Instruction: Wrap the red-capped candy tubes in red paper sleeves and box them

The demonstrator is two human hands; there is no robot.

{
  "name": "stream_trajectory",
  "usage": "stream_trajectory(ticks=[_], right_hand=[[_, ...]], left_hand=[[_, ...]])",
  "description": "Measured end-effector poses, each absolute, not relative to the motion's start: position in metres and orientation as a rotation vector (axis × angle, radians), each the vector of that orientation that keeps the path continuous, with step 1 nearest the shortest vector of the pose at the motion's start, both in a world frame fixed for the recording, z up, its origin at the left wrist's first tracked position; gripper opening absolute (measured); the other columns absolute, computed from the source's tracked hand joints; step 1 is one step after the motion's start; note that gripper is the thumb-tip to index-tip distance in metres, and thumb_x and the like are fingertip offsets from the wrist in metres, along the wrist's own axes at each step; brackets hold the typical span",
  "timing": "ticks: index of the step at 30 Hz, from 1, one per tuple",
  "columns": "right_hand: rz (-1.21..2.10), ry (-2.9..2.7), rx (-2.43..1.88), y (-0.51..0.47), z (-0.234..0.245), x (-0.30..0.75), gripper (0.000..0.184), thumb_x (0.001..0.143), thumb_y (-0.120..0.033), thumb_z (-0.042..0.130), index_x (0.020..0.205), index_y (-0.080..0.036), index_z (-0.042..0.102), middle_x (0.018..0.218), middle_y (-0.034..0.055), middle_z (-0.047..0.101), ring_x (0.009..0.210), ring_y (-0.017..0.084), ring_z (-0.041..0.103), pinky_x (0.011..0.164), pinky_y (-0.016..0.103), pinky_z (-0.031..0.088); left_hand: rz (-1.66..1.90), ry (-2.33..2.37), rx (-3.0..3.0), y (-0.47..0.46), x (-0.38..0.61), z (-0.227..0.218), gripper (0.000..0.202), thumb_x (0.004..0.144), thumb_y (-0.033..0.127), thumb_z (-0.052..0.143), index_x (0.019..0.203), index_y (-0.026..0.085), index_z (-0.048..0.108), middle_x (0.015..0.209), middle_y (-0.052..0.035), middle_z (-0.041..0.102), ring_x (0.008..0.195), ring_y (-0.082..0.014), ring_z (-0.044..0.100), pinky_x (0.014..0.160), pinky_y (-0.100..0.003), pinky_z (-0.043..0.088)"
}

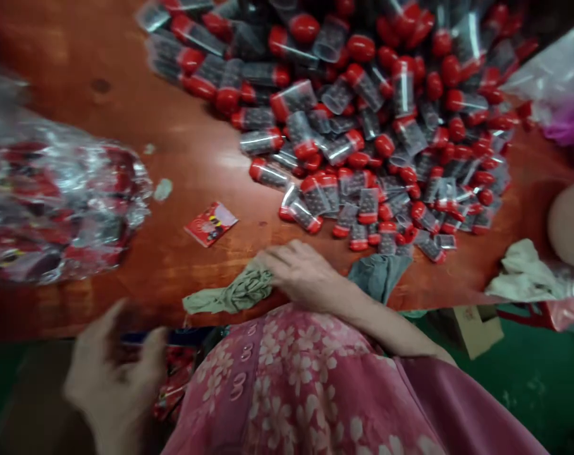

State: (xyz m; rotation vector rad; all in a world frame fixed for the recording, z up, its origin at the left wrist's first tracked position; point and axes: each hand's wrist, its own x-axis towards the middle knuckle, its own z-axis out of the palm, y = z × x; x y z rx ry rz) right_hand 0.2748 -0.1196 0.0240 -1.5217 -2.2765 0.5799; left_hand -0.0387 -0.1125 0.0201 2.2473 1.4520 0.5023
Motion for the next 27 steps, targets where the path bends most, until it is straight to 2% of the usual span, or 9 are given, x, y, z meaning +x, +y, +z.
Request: stream_trajectory(ticks=[3, 5, 9, 14, 16, 19, 22, 25, 27], right_hand=[[0.704, -2.521, -1.538, -0.12, 0.02, 0.264, 0.04, 0.097, -0.014, 0.049, 0.137, -0.02, 0.052, 0.137, 0.0092, 0.059, 0.109, 0.023, 0.056, 0.093, 0.04, 0.049], [0.735, -2.607, -1.519, -0.119, 0.018, 0.263, 0.035, 0.1, -0.013, 0.043, 0.131, -0.021, 0.056, 0.129, 0.0069, 0.062, 0.106, 0.021, 0.056, 0.092, 0.038, 0.048], [0.658, -2.643, -1.459, -0.117, 0.005, 0.262, 0.026, 0.103, -0.019, 0.038, 0.111, -0.018, 0.063, 0.109, 0.0063, 0.065, 0.103, 0.019, 0.056, 0.089, 0.034, 0.046], [0.558, -2.422, -1.544, -0.116, -0.009, 0.258, 0.021, 0.1, -0.026, 0.047, 0.088, -0.025, 0.064, 0.091, 0.0027, 0.065, 0.09, 0.019, 0.059, 0.083, 0.034, 0.048], [0.453, -2.273, -1.6, -0.124, 0.0, 0.27, 0.02, 0.099, -0.035, 0.052, 0.086, -0.025, 0.065, 0.091, 0.0036, 0.066, 0.088, 0.02, 0.061, 0.082, 0.035, 0.049], [0.149, -1.887, -1.715, -0.157, 0.022, 0.317, 0.024, 0.095, -0.045, 0.058, 0.102, -0.024, 0.066, 0.109, 0.0085, 0.068, 0.101, 0.022, 0.062, 0.088, 0.038, 0.051], [-0.229, -1.245, -1.964, -0.209, 0.034, 0.385, 0.031, 0.095, -0.04, 0.056, 0.121, -0.024, 0.062, 0.116, 0.0116, 0.064, 0.113, 0.027, 0.058, 0.099, 0.05, 0.048], [-0.32, -0.919, -2.2, -0.254, 0.028, 0.435, 0.049, 0.09, -0.042, 0.061, 0.133, -0.021, 0.054, 0.126, 0.0145, 0.057, 0.119, 0.031, 0.054, 0.1, 0.055, 0.046], [-0.332, -0.979, -2.287, -0.268, 0.02, 0.447, 0.046, 0.088, -0.037, 0.065, 0.13, -0.021, 0.058, 0.127, 0.0149, 0.055, 0.121, 0.031, 0.052, 0.104, 0.055, 0.044]], left_hand=[[0.536, 1.229, 2.573, -0.098, 0.004, -0.009, 0.061, 0.086, 0.052, 0.061, 0.134, 0.014, 0.053, 0.111, -0.018, 0.064, 0.098, -0.0323, 0.059, 0.082, -0.044, 0.045], [0.427, 1.086, 2.758, -0.093, 0.02, -0.02, 0.052, 0.09, 0.052, 0.055, 0.121, 0.011, 0.059, 0.101, -0.0173, 0.066, 0.088, -0.03, 0.057, 0.076, -0.041, 0.04], [0.309, 1.149, 2.916, -0.085, 0.034, -0.032, 0.036, 0.097, 0.043, 0.043, 0.088, 0.015, 0.063, 0.07, -0.0088, 0.06, 0.067, -0.0249, 0.048, 0.064, -0.035, 0.028], [0.548, 1.257, 2.847, -0.074, 0.051, -0.031, 0.039, 0.097, 0.038, 0.045, 0.061, 0.022, 0.043, 0.051, -0.0015, 0.045, 0.056, -0.0204, 0.04, 0.059, -0.033, 0.023], [0.611, 1.218, 2.818, -0.073, 0.055, -0.028, 0.038, 0.097, 0.041, 0.045, 0.065, 0.022, 0.048, 0.054, -0.0026, 0.05, 0.059, -0.0214, 0.043, 0.06, -0.034, 0.025], [0.699, 1.106, 2.716, -0.072, 0.053, -0.021, 0.035, 0.098, 0.045, 0.041, 0.094, 0.019, 0.063, 0.079, -0.0108, 0.067, 0.074, -0.0258, 0.055, 0.068, -0.036, 0.036], [0.831, 1.08, 2.605, -0.069, 0.054, -0.009, 0.033, 0.095, 0.038, 0.05, 0.119, 0.018, 0.062, 0.098, -0.0157, 0.07, 0.087, -0.0288, 0.061, 0.078, -0.041, 0.044], [0.898, 1.051, 2.542, -0.063, 0.07, 0.007, 0.033, 0.088, 0.028, 0.064, 0.121, 0.024, 0.063, 0.098, -0.0113, 0.07, 0.086, -0.0258, 0.064, 0.08, -0.04, 0.049], [0.905, 0.908, 2.512, -0.058, 0.092, 0.016, 0.031, 0.086, 0.024, 0.068, 0.116, 0.024, 0.066, 0.097, -0.0082, 0.07, 0.084, -0.0227, 0.065, 0.08, -0.037, 0.052]])
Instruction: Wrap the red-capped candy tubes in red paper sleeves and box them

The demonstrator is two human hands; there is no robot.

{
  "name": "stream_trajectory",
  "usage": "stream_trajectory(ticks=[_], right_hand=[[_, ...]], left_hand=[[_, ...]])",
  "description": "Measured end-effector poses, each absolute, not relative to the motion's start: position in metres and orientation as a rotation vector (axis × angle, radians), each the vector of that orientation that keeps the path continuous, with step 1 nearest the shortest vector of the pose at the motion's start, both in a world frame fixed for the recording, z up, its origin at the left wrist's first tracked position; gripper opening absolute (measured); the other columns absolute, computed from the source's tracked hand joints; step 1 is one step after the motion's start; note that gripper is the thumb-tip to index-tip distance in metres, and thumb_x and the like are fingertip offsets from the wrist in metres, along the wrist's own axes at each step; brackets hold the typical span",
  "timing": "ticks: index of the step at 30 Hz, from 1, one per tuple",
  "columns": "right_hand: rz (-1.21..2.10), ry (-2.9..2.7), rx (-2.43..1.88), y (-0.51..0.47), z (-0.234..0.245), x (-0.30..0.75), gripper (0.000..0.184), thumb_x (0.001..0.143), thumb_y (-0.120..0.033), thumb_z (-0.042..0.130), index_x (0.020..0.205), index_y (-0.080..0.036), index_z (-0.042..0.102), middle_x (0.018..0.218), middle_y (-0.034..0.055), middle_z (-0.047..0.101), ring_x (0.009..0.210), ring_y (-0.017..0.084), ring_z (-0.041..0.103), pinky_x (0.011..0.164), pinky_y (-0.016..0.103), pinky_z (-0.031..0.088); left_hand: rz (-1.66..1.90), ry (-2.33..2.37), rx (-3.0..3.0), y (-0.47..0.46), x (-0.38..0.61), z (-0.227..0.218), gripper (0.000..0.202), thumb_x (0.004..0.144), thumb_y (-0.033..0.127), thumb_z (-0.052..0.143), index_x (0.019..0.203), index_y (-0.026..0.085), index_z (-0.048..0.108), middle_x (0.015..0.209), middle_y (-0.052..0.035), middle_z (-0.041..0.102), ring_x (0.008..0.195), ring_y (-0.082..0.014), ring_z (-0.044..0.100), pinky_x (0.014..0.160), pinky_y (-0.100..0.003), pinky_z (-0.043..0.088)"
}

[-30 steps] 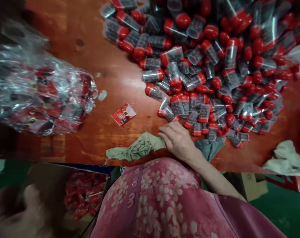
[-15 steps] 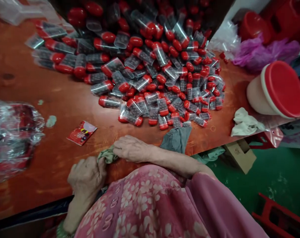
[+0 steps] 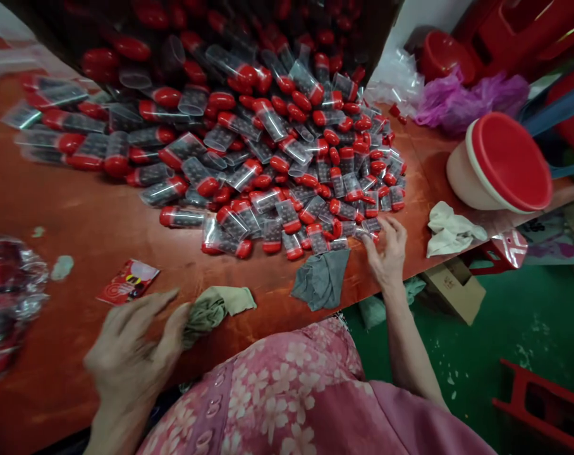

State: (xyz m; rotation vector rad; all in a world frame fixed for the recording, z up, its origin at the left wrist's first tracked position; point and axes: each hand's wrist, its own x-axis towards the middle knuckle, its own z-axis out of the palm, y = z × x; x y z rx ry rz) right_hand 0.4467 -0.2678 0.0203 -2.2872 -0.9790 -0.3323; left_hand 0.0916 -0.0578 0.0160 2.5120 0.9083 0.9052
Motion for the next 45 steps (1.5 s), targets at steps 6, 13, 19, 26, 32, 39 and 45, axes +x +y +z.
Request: stream_trajectory(ticks=[6, 13, 19, 26, 32, 39, 45], right_hand=[[-0.059, -1.523, -2.411, -0.24, 0.017, 0.447, 0.044, 0.087, -0.021, 0.061, 0.131, -0.02, 0.059, 0.118, 0.015, 0.053, 0.111, 0.031, 0.051, 0.096, 0.052, 0.046], [0.249, -1.672, -2.318, -0.229, 0.025, 0.479, 0.021, 0.086, -0.019, 0.063, 0.107, -0.018, 0.062, 0.103, 0.0126, 0.061, 0.097, 0.029, 0.054, 0.087, 0.048, 0.049], [0.337, -1.312, -2.062, -0.23, 0.037, 0.461, 0.033, 0.084, -0.037, 0.073, 0.111, -0.021, 0.061, 0.099, 0.0065, 0.068, 0.089, 0.022, 0.066, 0.077, 0.037, 0.056], [0.551, -1.265, -1.642, -0.192, 0.049, 0.403, 0.064, 0.086, -0.034, 0.073, 0.145, -0.029, 0.047, 0.113, 0.0056, 0.072, 0.098, 0.021, 0.071, 0.089, 0.037, 0.059], [0.496, -1.496, -1.629, -0.173, 0.046, 0.386, 0.052, 0.085, -0.032, 0.074, 0.135, -0.031, 0.057, 0.117, 0.0054, 0.072, 0.102, 0.023, 0.071, 0.088, 0.038, 0.061], [0.446, -1.581, -1.583, -0.145, 0.042, 0.37, 0.043, 0.083, -0.034, 0.075, 0.123, -0.029, 0.06, 0.107, 0.0051, 0.073, 0.09, 0.022, 0.072, 0.078, 0.036, 0.061], [0.231, -1.645, -1.54, -0.122, 0.042, 0.357, 0.039, 0.085, -0.031, 0.073, 0.122, -0.026, 0.06, 0.1, 0.0078, 0.075, 0.087, 0.023, 0.072, 0.075, 0.038, 0.06]], left_hand=[[0.802, 0.521, 2.423, -0.052, 0.167, 0.03, 0.013, 0.09, 0.021, 0.062, 0.102, 0.018, 0.067, 0.092, -0.0059, 0.07, 0.083, -0.0177, 0.066, 0.079, -0.031, 0.054], [0.64, 0.298, 2.379, -0.061, 0.221, 0.033, 0.015, 0.094, 0.021, 0.056, 0.101, 0.015, 0.068, 0.093, -0.0088, 0.072, 0.085, -0.0187, 0.066, 0.079, -0.033, 0.056], [0.486, 0.271, 2.027, -0.073, 0.253, 0.026, 0.042, 0.091, 0.032, 0.063, 0.13, 0.017, 0.059, 0.121, -0.0132, 0.071, 0.108, -0.0237, 0.07, 0.095, -0.039, 0.057], [0.392, 0.258, 1.838, -0.074, 0.251, 0.037, 0.036, 0.093, 0.028, 0.057, 0.127, 0.016, 0.059, 0.113, -0.011, 0.073, 0.1, -0.0223, 0.071, 0.089, -0.033, 0.056], [0.39, 0.338, 1.909, -0.057, 0.22, 0.034, 0.02, 0.092, 0.021, 0.054, 0.106, 0.017, 0.067, 0.086, -0.0038, 0.074, 0.071, -0.0154, 0.067, 0.069, -0.025, 0.051], [0.403, 0.44, 1.898, -0.042, 0.197, 0.03, 0.022, 0.09, 0.02, 0.054, 0.109, 0.017, 0.066, 0.083, -0.0032, 0.073, 0.066, -0.014, 0.064, 0.065, -0.025, 0.049], [0.477, 0.457, 1.794, -0.031, 0.187, 0.029, 0.028, 0.092, 0.019, 0.051, 0.117, 0.015, 0.062, 0.092, -0.0045, 0.073, 0.077, -0.0152, 0.067, 0.072, -0.025, 0.051]])
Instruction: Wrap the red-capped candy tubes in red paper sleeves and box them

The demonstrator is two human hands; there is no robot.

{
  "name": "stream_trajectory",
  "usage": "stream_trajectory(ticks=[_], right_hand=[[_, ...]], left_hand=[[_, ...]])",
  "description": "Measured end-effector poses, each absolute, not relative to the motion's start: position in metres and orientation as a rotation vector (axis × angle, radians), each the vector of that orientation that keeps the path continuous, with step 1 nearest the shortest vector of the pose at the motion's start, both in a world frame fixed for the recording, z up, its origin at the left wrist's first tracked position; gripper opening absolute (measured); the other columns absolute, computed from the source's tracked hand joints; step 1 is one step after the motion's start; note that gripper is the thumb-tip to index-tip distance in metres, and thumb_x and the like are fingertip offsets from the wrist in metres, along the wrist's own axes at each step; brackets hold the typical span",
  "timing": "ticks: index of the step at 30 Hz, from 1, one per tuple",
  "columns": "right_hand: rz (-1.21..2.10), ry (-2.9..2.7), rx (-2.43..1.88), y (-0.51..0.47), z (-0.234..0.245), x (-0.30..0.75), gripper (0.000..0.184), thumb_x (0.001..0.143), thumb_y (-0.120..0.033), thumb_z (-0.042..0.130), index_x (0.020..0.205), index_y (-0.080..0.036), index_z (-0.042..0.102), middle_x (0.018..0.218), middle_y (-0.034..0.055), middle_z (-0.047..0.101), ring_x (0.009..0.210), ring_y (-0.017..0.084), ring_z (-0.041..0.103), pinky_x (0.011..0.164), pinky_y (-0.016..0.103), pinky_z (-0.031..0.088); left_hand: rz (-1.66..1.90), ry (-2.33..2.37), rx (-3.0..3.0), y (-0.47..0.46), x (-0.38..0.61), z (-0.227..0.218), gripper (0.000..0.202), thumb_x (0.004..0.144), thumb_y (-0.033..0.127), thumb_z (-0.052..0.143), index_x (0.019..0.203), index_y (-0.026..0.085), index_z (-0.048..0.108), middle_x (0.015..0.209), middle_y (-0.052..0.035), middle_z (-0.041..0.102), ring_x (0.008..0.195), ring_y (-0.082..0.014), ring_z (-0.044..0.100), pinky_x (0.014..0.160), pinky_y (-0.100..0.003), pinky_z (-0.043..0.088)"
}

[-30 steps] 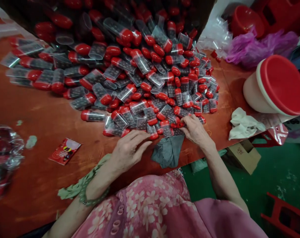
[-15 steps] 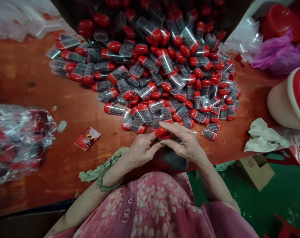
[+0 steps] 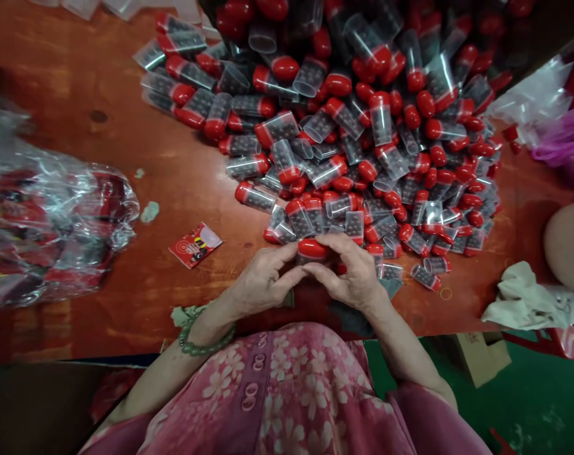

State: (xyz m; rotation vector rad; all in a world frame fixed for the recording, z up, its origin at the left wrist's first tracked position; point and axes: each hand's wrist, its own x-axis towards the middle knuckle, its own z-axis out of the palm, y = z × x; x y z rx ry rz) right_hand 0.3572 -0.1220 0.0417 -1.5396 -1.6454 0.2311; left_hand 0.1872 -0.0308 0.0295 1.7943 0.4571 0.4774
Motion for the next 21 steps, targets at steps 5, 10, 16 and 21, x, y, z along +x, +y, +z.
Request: stream_trajectory(ticks=[5, 10, 16, 21], right_hand=[[0.185, -1.731, -1.525, -0.112, 0.041, 0.352, 0.044, 0.09, -0.04, 0.066, 0.131, -0.026, 0.057, 0.106, 0.0111, 0.073, 0.093, 0.027, 0.07, 0.079, 0.044, 0.059], [0.221, -1.754, -1.536, -0.103, 0.044, 0.347, 0.062, 0.081, -0.047, 0.074, 0.135, -0.024, 0.052, 0.113, 0.0139, 0.067, 0.105, 0.032, 0.065, 0.086, 0.049, 0.056], [0.224, -1.936, -1.546, -0.097, 0.048, 0.345, 0.087, 0.072, -0.053, 0.08, 0.141, -0.017, 0.042, 0.117, 0.0166, 0.062, 0.106, 0.034, 0.061, 0.087, 0.052, 0.054], [0.082, -2.004, -1.595, -0.09, 0.047, 0.343, 0.074, 0.077, -0.044, 0.075, 0.138, -0.016, 0.043, 0.112, 0.0149, 0.063, 0.1, 0.031, 0.062, 0.083, 0.048, 0.055]], left_hand=[[0.44, 0.538, 1.705, -0.032, 0.181, 0.034, 0.029, 0.096, 0.025, 0.042, 0.117, 0.013, 0.057, 0.091, -0.0081, 0.069, 0.082, -0.0186, 0.065, 0.076, -0.029, 0.051], [0.494, 0.648, 1.479, -0.037, 0.182, 0.038, 0.029, 0.098, 0.031, 0.039, 0.111, 0.014, 0.058, 0.093, -0.0064, 0.066, 0.081, -0.0171, 0.061, 0.076, -0.029, 0.05], [0.461, 0.642, 1.192, -0.034, 0.18, 0.038, 0.031, 0.097, 0.037, 0.044, 0.111, 0.014, 0.059, 0.086, -0.0043, 0.065, 0.078, -0.016, 0.06, 0.072, -0.027, 0.05], [0.476, 0.619, 0.982, -0.033, 0.184, 0.04, 0.027, 0.092, 0.033, 0.049, 0.106, 0.013, 0.061, 0.086, -0.0053, 0.066, 0.076, -0.0161, 0.062, 0.072, -0.028, 0.052]])
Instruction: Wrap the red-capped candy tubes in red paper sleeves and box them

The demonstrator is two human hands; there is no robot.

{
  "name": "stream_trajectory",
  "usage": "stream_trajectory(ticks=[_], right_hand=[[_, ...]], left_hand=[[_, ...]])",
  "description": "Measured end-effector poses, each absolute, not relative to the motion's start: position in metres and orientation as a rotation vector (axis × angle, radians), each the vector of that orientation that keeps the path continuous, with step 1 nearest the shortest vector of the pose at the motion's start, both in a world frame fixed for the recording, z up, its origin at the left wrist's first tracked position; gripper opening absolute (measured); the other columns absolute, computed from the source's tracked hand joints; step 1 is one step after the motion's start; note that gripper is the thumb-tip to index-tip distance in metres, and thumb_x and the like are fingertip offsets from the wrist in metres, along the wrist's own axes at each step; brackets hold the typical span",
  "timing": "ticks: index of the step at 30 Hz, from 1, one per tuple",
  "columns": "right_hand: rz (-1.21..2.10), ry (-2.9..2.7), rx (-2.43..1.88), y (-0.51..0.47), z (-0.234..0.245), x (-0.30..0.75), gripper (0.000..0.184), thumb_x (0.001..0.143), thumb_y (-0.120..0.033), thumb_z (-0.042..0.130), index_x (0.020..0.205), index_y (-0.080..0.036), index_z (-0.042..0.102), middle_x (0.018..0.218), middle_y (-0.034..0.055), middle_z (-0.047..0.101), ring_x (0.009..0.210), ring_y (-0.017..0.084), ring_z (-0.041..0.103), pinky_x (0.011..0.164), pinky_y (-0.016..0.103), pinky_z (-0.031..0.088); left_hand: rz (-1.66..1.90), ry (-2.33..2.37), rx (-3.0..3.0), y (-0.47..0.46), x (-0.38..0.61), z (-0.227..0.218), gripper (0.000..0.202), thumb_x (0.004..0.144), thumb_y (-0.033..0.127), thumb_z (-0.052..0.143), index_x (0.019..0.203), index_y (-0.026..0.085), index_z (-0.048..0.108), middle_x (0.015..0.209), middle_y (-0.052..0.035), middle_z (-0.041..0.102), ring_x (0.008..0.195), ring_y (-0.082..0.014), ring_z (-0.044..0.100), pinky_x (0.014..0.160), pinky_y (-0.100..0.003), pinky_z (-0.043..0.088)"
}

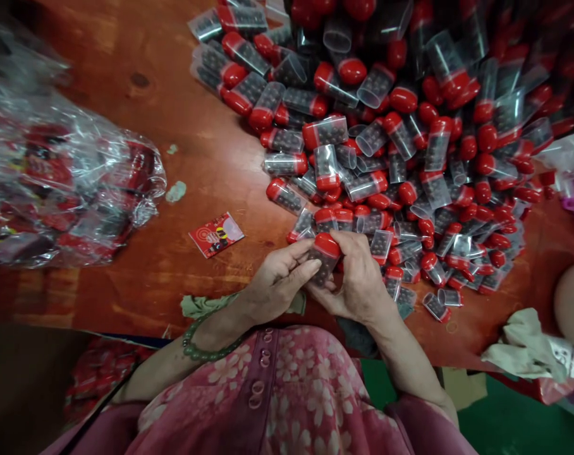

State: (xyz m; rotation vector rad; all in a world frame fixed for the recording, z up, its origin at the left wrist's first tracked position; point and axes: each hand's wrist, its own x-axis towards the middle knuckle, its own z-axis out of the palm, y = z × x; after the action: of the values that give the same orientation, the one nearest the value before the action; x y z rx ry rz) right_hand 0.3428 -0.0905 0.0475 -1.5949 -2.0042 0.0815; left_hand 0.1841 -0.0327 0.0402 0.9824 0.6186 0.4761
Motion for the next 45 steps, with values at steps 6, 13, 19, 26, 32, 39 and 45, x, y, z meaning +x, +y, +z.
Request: stream_trajectory(ticks=[6, 13, 19, 26, 32, 39, 45], right_hand=[[-0.1, -2.004, -1.6, -0.081, 0.051, 0.342, 0.072, 0.074, -0.047, 0.076, 0.133, -0.019, 0.047, 0.104, 0.0126, 0.066, 0.091, 0.029, 0.065, 0.078, 0.043, 0.056], [-0.059, -2.003, -1.61, -0.083, 0.047, 0.341, 0.078, 0.074, -0.047, 0.079, 0.138, -0.018, 0.045, 0.105, 0.0136, 0.066, 0.093, 0.029, 0.065, 0.079, 0.043, 0.057], [0.662, -2.164, -1.569, -0.086, 0.062, 0.345, 0.107, 0.07, -0.058, 0.08, 0.155, -0.02, 0.026, 0.141, 0.0202, 0.052, 0.128, 0.037, 0.053, 0.102, 0.054, 0.05], [1.136, -1.858, -1.354, -0.078, 0.058, 0.328, 0.084, 0.079, -0.039, 0.079, 0.151, -0.036, 0.037, 0.15, 0.0084, 0.05, 0.136, 0.03, 0.049, 0.111, 0.047, 0.044], [1.347, -1.225, -1.369, -0.087, 0.027, 0.275, 0.068, 0.082, -0.045, 0.076, 0.143, -0.032, 0.048, 0.133, 0.0065, 0.062, 0.112, 0.023, 0.065, 0.097, 0.039, 0.054], [1.328, -0.899, -1.46, -0.078, 0.015, 0.247, 0.028, 0.085, -0.04, 0.071, 0.109, -0.026, 0.068, 0.111, 0.0024, 0.073, 0.104, 0.019, 0.068, 0.096, 0.036, 0.055], [1.37, -0.793, -1.36, -0.075, 0.011, 0.257, 0.022, 0.091, -0.039, 0.064, 0.108, -0.026, 0.062, 0.099, 0.0028, 0.075, 0.089, 0.018, 0.073, 0.082, 0.036, 0.061]], left_hand=[[0.527, 0.628, 0.976, -0.027, 0.187, 0.049, 0.024, 0.091, 0.029, 0.048, 0.102, 0.013, 0.061, 0.081, -0.0033, 0.064, 0.074, -0.0147, 0.06, 0.07, -0.026, 0.051], [0.527, 0.613, 0.946, -0.026, 0.186, 0.044, 0.023, 0.09, 0.029, 0.048, 0.101, 0.013, 0.061, 0.081, -0.0026, 0.063, 0.072, -0.0144, 0.062, 0.071, -0.028, 0.053], [0.38, 0.565, 0.899, -0.018, 0.153, 0.033, 0.026, 0.091, 0.038, 0.056, 0.1, 0.014, 0.06, 0.078, -0.0008, 0.062, 0.063, -0.0107, 0.061, 0.061, -0.022, 0.05], [0.366, 0.412, 0.704, -0.023, 0.112, 0.036, 0.053, 0.085, 0.052, 0.066, 0.123, 0.015, 0.059, 0.085, -0.005, 0.068, 0.059, -0.0105, 0.061, 0.056, -0.022, 0.05], [0.714, 0.824, 0.811, -0.034, 0.112, 0.032, 0.034, 0.091, 0.042, 0.06, 0.11, 0.015, 0.061, 0.096, -0.0081, 0.072, 0.08, -0.0159, 0.07, 0.074, -0.026, 0.056], [0.753, 0.857, 1.701, -0.026, 0.087, 0.028, 0.031, 0.1, 0.021, 0.041, 0.114, 0.014, 0.067, 0.116, -0.0113, 0.07, 0.111, -0.0174, 0.065, 0.1, -0.031, 0.051], [0.712, 1.405, 2.282, -0.014, 0.074, 0.004, 0.037, 0.091, 0.025, 0.061, 0.122, 0.005, 0.062, 0.109, -0.0179, 0.067, 0.101, -0.0267, 0.062, 0.088, -0.04, 0.053]])
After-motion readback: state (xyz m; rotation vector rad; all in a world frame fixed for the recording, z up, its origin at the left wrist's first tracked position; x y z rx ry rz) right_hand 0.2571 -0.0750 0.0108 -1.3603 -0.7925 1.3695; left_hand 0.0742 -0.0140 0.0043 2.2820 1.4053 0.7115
